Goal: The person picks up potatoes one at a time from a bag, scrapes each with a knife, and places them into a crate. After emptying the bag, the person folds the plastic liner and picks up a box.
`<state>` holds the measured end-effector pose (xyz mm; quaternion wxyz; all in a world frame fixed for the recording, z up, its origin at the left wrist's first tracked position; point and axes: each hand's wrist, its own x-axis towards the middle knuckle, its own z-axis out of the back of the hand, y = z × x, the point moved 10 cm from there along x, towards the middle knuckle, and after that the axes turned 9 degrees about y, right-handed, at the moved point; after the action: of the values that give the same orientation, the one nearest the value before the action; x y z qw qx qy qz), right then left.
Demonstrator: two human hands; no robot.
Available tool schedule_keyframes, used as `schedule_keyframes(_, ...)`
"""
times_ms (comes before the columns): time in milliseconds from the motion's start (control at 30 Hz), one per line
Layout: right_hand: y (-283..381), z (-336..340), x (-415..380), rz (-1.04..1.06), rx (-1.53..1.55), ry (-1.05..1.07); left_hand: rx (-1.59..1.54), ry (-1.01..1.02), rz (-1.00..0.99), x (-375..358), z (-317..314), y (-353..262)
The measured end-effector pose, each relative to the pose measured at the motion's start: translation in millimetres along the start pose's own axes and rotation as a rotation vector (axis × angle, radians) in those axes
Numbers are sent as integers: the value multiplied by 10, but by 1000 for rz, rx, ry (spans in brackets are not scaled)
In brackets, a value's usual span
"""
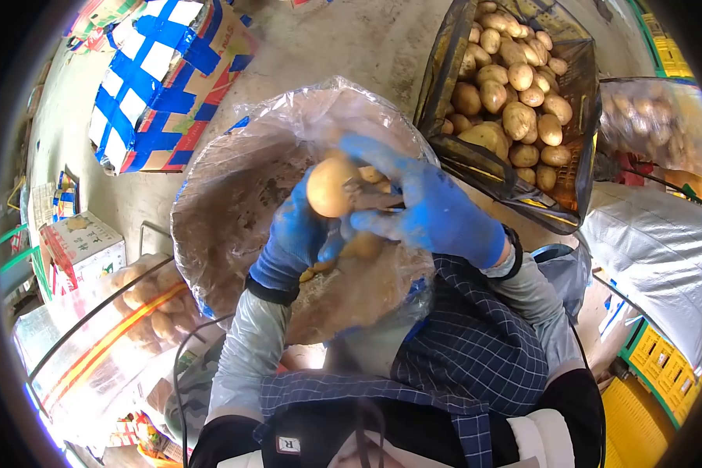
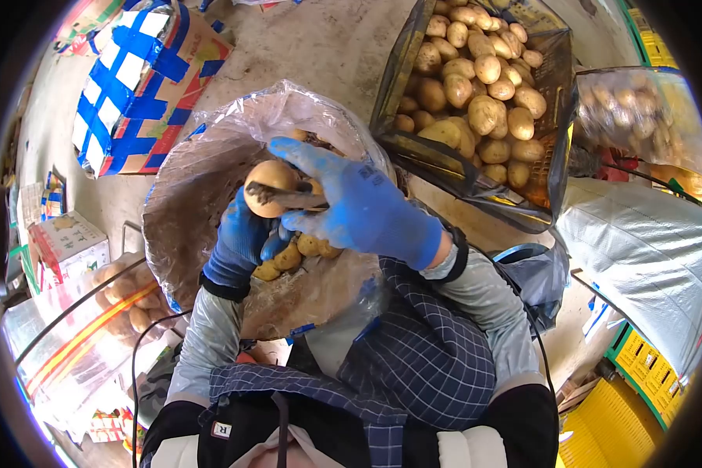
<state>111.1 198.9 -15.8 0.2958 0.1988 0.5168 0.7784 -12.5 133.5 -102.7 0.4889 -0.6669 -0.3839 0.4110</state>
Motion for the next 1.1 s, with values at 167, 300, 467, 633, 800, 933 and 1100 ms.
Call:
schedule_keyframes(167,-265,182,-91,-181,315,45,-338,-14,152,106,-69,371)
schedule_keyframes(300,-1108,953,-448,-255,692,-305,137,-379,371,47,666,1110)
schedule_keyframes(467,-977,1116,-549,-9,837,-389,721,-261,341,266,328,1500)
schedule_keyframes(633,-779,771,-348,-157,536,-263,752,-167,347,313,217,1389)
schedule_keyframes(800,-642,612,-235,-263,611,-201,1238,82,239,299,-120,1364)
schedule_keyframes(933,-595,579,-264,-338,583,-210,669,-93,285,246,147,1372)
schedule_keyframes(1100,-406,333,-170,-257,-58,-59,-847,-127,208,86,-28,1004)
